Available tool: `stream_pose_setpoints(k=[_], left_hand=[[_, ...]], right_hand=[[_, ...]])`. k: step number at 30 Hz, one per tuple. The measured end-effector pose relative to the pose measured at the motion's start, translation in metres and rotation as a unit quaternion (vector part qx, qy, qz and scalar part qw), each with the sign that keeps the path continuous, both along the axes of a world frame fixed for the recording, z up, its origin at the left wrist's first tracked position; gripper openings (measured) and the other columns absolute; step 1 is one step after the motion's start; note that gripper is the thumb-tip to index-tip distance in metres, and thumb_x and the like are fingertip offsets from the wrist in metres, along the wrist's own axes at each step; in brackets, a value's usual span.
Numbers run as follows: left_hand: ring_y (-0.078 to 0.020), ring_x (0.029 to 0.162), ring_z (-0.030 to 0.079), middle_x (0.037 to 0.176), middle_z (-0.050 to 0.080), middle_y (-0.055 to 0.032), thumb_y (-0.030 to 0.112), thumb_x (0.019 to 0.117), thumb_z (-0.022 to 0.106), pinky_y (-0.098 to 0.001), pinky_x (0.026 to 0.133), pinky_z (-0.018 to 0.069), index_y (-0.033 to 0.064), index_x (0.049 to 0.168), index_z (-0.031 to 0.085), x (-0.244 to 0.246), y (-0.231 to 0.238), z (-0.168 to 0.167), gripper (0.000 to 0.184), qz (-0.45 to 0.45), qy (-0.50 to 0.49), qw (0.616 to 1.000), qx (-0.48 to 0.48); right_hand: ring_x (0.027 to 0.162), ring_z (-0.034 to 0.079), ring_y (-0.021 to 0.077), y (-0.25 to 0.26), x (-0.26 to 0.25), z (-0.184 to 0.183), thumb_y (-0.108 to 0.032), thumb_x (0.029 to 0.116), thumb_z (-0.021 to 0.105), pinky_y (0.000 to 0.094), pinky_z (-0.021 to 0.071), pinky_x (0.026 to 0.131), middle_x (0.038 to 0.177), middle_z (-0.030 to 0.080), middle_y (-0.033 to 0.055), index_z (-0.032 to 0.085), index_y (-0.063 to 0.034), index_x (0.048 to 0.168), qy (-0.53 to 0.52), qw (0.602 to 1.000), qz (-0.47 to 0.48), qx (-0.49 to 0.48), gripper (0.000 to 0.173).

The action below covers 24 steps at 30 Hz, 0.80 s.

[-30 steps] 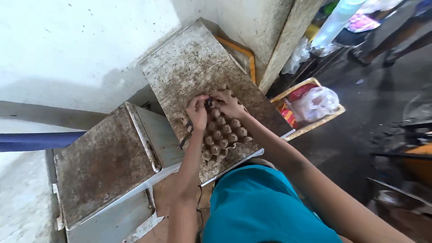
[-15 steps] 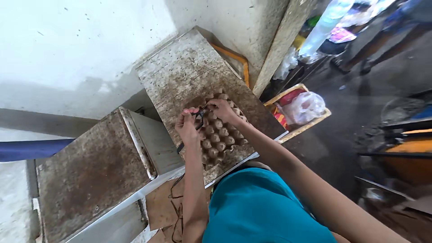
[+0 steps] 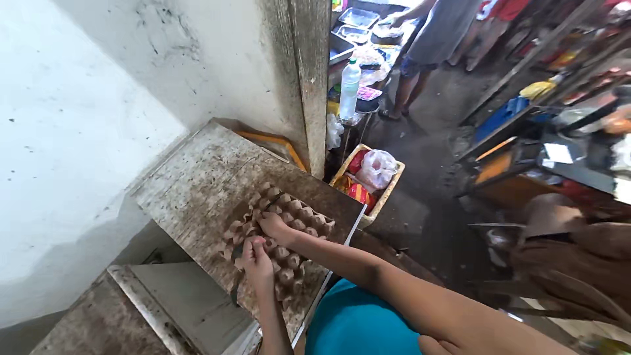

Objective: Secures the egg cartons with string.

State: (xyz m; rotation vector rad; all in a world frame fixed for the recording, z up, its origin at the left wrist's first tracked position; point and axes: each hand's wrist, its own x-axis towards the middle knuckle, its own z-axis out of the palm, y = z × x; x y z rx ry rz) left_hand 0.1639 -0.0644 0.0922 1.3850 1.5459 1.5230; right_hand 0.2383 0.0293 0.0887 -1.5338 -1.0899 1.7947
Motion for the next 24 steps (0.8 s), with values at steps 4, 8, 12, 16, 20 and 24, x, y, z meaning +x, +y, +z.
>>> stream_pose_setpoints(k=[4, 8, 12, 16, 20, 24], left_hand=[[0.001, 0.068, 0.057, 0.077, 0.059, 0.0038, 0.005, 0.1031, 0.044, -0.0161, 0.065, 0.0508, 0.0013, 0.089, 0.062, 0.009, -0.004, 0.001, 0.023, 0.009, -0.014, 0.999, -0.035], [-0.0041, 0.071, 0.063, 0.078, 0.063, 0.0029, 0.004, 0.1042, 0.043, -0.0208, 0.069, 0.0554, 0.0015, 0.092, 0.062, 0.01, -0.003, 0.013, 0.023, 0.006, -0.1, 0.995, -0.004], [-0.0122, 0.088, 0.068, 0.094, 0.069, -0.0068, 0.013, 0.108, 0.048, -0.0292, 0.082, 0.0591, -0.0034, 0.109, 0.063, 0.003, -0.004, 0.033, 0.022, 0.058, -0.09, 0.994, -0.012], [-0.012, 0.089, 0.064, 0.1, 0.068, -0.0096, 0.045, 0.1119, 0.031, -0.0315, 0.081, 0.0531, -0.0014, 0.118, 0.063, 0.0, -0.016, 0.034, 0.056, 0.08, -0.179, 0.953, -0.232], [-0.0234, 0.107, 0.071, 0.119, 0.072, -0.0157, 0.055, 0.1084, 0.006, -0.0372, 0.089, 0.0591, -0.0025, 0.131, 0.055, -0.009, -0.007, 0.023, 0.079, -0.13, -0.514, 0.81, -0.251], [-0.0282, 0.103, 0.072, 0.115, 0.072, -0.0154, 0.055, 0.1051, 0.017, -0.0439, 0.082, 0.0598, 0.0037, 0.117, 0.061, -0.021, 0.006, 0.02, 0.068, -0.052, -0.654, 0.706, -0.266]], right_hand=[[0.104, 0.063, 0.0257, 0.004, -0.006, 0.004, -0.02, 0.1069, 0.046, 0.048, 0.0506, 0.09, 0.113, 0.067, 0.0147, 0.067, -0.0051, 0.12, -0.044, 0.999, 0.005, -0.032, 0.029], [0.11, 0.064, 0.0297, 0.003, -0.001, 0.003, -0.024, 0.1087, 0.044, 0.0509, 0.0503, 0.096, 0.12, 0.067, 0.0189, 0.065, -0.0031, 0.126, -0.039, 0.999, 0.014, 0.019, 0.034], [0.11, 0.065, 0.029, -0.035, 0.023, 0.022, -0.05, 0.1118, 0.025, 0.0492, 0.052, 0.097, 0.122, 0.064, 0.0224, 0.057, 0.0029, 0.135, 0.038, 0.995, 0.082, 0.028, 0.066], [0.094, 0.061, 0.0191, -0.071, 0.043, 0.047, -0.034, 0.1121, 0.04, 0.0402, 0.0496, 0.088, 0.107, 0.064, 0.0149, 0.063, 0.002, 0.121, 0.029, 0.986, 0.137, 0.096, 0.043], [0.092, 0.065, 0.0291, -0.091, 0.047, 0.048, -0.028, 0.1124, 0.038, 0.0489, 0.0516, 0.086, 0.098, 0.065, 0.0203, 0.061, 0.005, 0.117, -0.063, 0.97, 0.164, 0.167, 0.04], [0.09, 0.064, 0.0235, -0.091, 0.054, 0.044, -0.03, 0.1125, 0.038, 0.0449, 0.0521, 0.085, 0.099, 0.067, 0.0154, 0.066, 0.0013, 0.115, -0.053, 0.99, 0.083, 0.105, 0.043]])
